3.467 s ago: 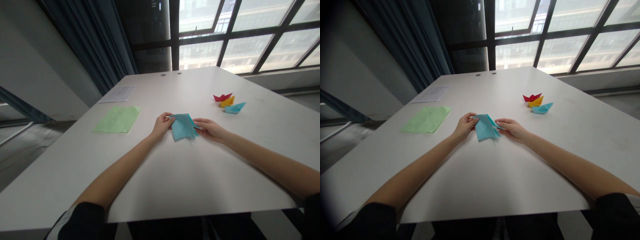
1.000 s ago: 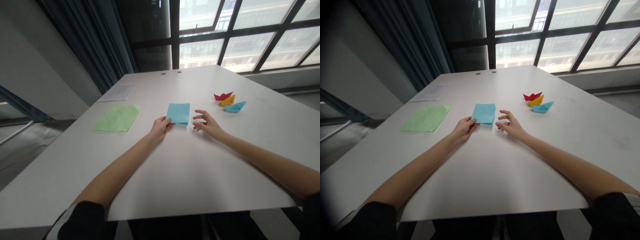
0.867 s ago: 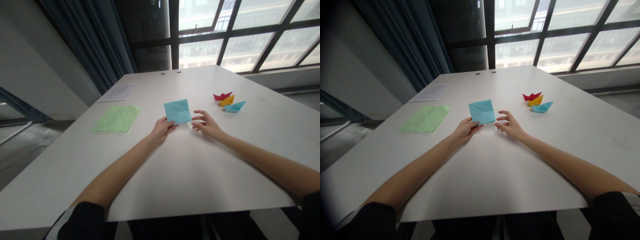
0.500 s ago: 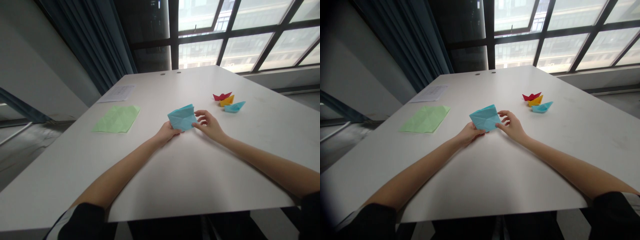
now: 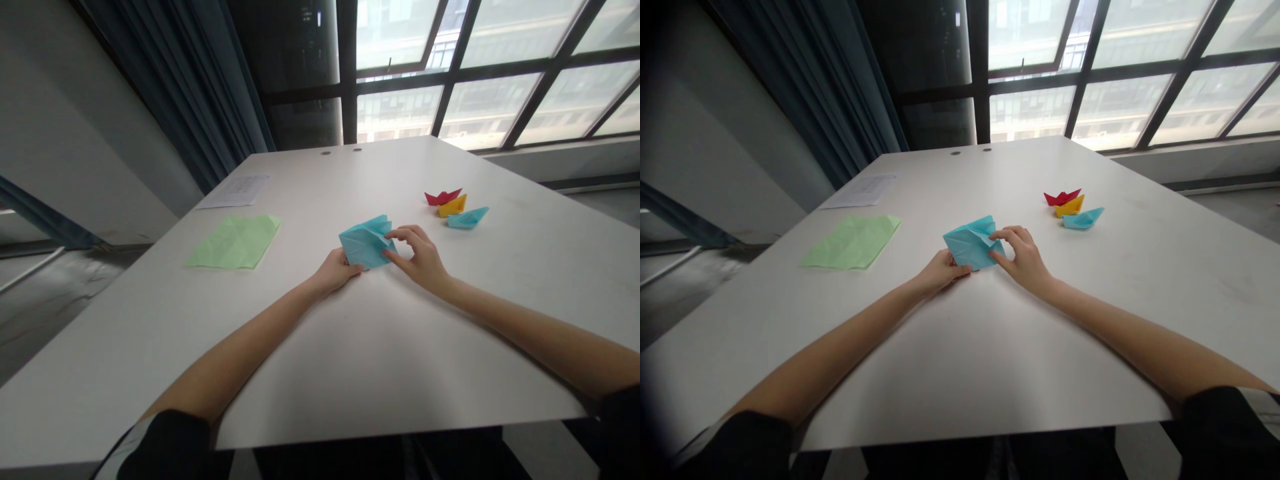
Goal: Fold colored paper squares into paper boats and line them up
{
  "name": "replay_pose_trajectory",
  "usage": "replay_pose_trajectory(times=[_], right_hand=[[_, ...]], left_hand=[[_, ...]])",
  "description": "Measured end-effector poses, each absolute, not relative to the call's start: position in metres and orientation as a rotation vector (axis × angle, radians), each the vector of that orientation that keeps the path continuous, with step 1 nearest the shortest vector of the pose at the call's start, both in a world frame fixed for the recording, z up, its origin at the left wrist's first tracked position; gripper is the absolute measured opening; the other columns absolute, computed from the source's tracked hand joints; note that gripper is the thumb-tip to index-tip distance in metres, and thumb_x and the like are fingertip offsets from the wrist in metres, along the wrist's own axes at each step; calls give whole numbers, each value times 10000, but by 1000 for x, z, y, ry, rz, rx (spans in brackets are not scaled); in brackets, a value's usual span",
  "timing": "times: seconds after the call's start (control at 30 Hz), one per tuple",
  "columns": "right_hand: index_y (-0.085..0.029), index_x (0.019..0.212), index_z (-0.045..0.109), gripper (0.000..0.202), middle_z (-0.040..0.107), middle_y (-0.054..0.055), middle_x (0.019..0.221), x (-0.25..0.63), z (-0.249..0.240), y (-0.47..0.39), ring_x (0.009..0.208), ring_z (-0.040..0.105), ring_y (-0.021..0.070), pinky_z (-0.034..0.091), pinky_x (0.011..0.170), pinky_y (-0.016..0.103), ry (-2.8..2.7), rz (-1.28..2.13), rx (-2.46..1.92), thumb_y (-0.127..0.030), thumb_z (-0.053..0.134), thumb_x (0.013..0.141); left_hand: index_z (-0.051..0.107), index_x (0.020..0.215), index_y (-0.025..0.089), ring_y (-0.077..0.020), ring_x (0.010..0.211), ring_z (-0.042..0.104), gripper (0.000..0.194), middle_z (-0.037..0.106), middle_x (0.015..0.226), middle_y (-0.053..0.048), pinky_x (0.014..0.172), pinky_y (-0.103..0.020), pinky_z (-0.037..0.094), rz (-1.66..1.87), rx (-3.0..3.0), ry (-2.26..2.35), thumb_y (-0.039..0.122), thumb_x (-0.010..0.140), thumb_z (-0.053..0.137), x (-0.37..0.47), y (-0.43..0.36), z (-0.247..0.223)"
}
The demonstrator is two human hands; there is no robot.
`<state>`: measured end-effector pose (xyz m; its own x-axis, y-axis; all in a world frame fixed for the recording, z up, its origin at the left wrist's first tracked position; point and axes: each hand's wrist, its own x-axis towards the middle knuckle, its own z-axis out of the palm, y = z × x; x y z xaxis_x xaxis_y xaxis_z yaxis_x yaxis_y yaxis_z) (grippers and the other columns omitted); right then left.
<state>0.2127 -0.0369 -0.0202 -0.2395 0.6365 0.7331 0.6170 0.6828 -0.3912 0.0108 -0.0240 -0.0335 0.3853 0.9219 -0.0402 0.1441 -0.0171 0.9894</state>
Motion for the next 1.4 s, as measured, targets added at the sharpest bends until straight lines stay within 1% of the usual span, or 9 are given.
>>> replay_pose_trajectory(times=[0.2,0.4,0.6,0.77,0.9,1.07,1.23,1.33,1.4], right_hand=[[-230,834,623,72,510,57,856,214,-20,-39,825,532,195,472,724,364,-1908,-53,-932,-219,563,797],[-243,856,592,76,563,81,1097,213,-21,-47,1015,529,227,421,879,425,-2165,-113,-769,-222,544,802],[-262,1038,574,259,466,103,1277,212,-23,-48,1050,521,247,448,883,438,-2154,72,-837,-326,579,787],[-239,956,604,189,507,110,1141,211,-25,-43,1029,525,253,459,865,429,-2006,72,-927,-292,582,776],[-225,841,605,83,523,94,1049,214,-23,-38,903,558,223,480,788,398,-1872,102,-1018,-252,541,795],[-219,887,570,119,522,91,977,217,-24,-32,1029,498,245,450,855,415,-1741,161,-1032,-296,499,831],[-230,909,548,142,482,86,1037,218,-28,-29,1076,465,233,435,895,420,-1709,286,-993,-341,498,836],[-240,898,546,138,454,89,1096,218,-30,-28,1089,463,229,481,806,383,-1680,400,-984,-353,502,832],[-243,869,556,126,433,86,1126,218,-30,-27,1082,469,230,496,742,362,-1658,435,-994,-353,516,821]], left_hand=[[577,750,108,-119,622,557,202,610,690,-19,606,-246,444,874,1340,1012,171,592,687,14,-25,-31],[568,758,106,-130,664,588,279,611,687,-14,673,-293,491,972,1129,981,77,516,705,15,-20,-33],[573,901,130,-150,742,620,377,653,812,-51,672,-276,485,964,1136,976,157,567,745,14,-23,-31],[547,983,144,-129,709,619,452,650,805,-46,649,-246,481,937,1064,927,178,587,762,15,-25,-28],[536,969,164,-135,739,625,384,638,867,-55,639,-240,496,837,929,821,321,672,724,14,-26,-21],[496,955,151,-224,791,653,456,633,925,-139,647,-324,519,700,681,793,569,774,512,11,-27,-13],[523,913,139,-200,773,651,295,640,871,-126,640,-282,506,707,621,788,415,813,540,12,-26,-13],[565,910,141,-149,707,621,195,633,828,-83,603,-243,475,786,658,789,264,769,620,13,-26,-14],[557,935,161,-121,679,596,255,623,799,-45,596,-230,447,874,686,814,183,710,675,14,-26,-15]])
